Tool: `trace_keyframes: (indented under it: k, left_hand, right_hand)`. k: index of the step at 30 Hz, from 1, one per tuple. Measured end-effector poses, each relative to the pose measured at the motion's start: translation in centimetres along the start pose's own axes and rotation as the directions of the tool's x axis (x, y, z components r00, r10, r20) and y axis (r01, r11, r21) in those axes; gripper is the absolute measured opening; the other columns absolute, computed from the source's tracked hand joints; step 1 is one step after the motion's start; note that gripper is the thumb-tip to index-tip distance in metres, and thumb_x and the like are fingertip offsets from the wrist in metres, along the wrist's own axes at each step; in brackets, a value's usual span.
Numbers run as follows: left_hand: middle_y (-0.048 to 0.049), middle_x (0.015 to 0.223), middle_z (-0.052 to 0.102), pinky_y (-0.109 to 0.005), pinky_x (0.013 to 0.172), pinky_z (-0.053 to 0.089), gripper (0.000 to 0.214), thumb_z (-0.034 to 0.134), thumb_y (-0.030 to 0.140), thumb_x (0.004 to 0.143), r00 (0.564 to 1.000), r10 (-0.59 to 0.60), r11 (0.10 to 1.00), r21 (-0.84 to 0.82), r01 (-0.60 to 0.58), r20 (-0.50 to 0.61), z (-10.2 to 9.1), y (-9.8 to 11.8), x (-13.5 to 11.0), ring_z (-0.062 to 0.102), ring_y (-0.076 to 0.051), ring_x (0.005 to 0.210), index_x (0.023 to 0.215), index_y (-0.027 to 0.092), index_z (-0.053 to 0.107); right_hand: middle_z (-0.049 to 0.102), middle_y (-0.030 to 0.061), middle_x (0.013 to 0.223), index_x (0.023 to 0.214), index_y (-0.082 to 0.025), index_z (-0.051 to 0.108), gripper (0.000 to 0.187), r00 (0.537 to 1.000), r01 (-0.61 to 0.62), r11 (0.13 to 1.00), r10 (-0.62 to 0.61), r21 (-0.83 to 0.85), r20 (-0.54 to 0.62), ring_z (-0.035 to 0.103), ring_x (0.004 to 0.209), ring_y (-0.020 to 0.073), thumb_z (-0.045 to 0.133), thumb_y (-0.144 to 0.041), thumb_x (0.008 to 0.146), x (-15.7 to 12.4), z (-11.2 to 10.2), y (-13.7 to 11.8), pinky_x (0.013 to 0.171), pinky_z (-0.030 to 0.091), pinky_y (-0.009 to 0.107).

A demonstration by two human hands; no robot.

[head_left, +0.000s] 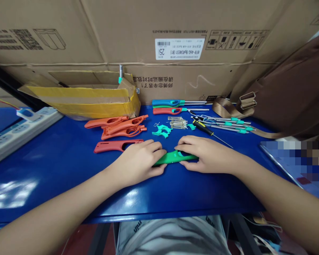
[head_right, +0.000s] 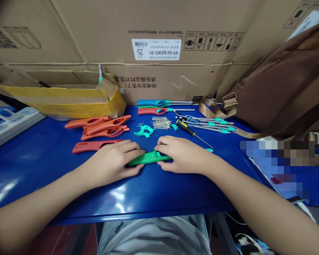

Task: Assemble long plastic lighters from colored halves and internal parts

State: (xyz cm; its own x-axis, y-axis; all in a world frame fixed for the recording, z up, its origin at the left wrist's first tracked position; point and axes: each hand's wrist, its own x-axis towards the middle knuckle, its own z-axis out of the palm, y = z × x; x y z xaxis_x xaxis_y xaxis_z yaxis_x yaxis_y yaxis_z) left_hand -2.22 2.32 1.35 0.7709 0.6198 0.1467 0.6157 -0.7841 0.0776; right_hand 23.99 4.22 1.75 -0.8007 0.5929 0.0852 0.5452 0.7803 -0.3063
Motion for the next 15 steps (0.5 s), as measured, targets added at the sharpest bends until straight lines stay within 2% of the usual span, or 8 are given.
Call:
trace_keyframes:
  k: [8,11,15]
  left_hand:
    - [-0.0072,0.103,0.07,-0.031,0.073,0.051,0.025,0.062,0.027,0.093,1.0,0.013,0.999,-0.032,-0.013,0.008,-0.15,-0.51,0.05,0.066,-0.022,0.088,0.114,0.016,0.071]
    - [-0.0073,0.103,0.07,-0.03,0.074,0.051,0.024,0.055,0.028,0.1,1.0,0.016,0.998,-0.065,-0.015,0.012,0.01,-0.67,0.01,0.067,-0.021,0.088,0.115,0.017,0.07]
    - [-0.0067,0.102,0.069,-0.03,0.078,0.051,0.032,0.047,0.038,0.106,1.0,0.01,0.993,-0.121,-0.007,0.023,0.23,-0.83,0.05,0.067,-0.02,0.09,0.118,0.016,0.067]
  right_hand:
    - [0.066,0.0121,0.124,0.12,-0.018,0.071,0.032,1.0,0.015,0.999,-0.015,-0.04,-0.002,0.068,0.105,0.0261,0.065,-0.022,0.089,0.04,-0.07,-0.02,0.089,0.055,0.039]
    - [0.068,0.0104,0.119,0.117,-0.019,0.072,0.026,0.999,0.032,0.999,-0.032,-0.025,0.007,0.068,0.102,0.0241,0.06,-0.021,0.094,0.1,-0.23,-0.12,0.088,0.055,0.038]
    - [0.068,0.0097,0.114,0.117,-0.018,0.072,0.024,0.999,0.046,0.999,-0.046,-0.008,0.01,0.067,0.098,0.0229,0.056,-0.025,0.1,0.17,-0.35,-0.21,0.086,0.054,0.038]
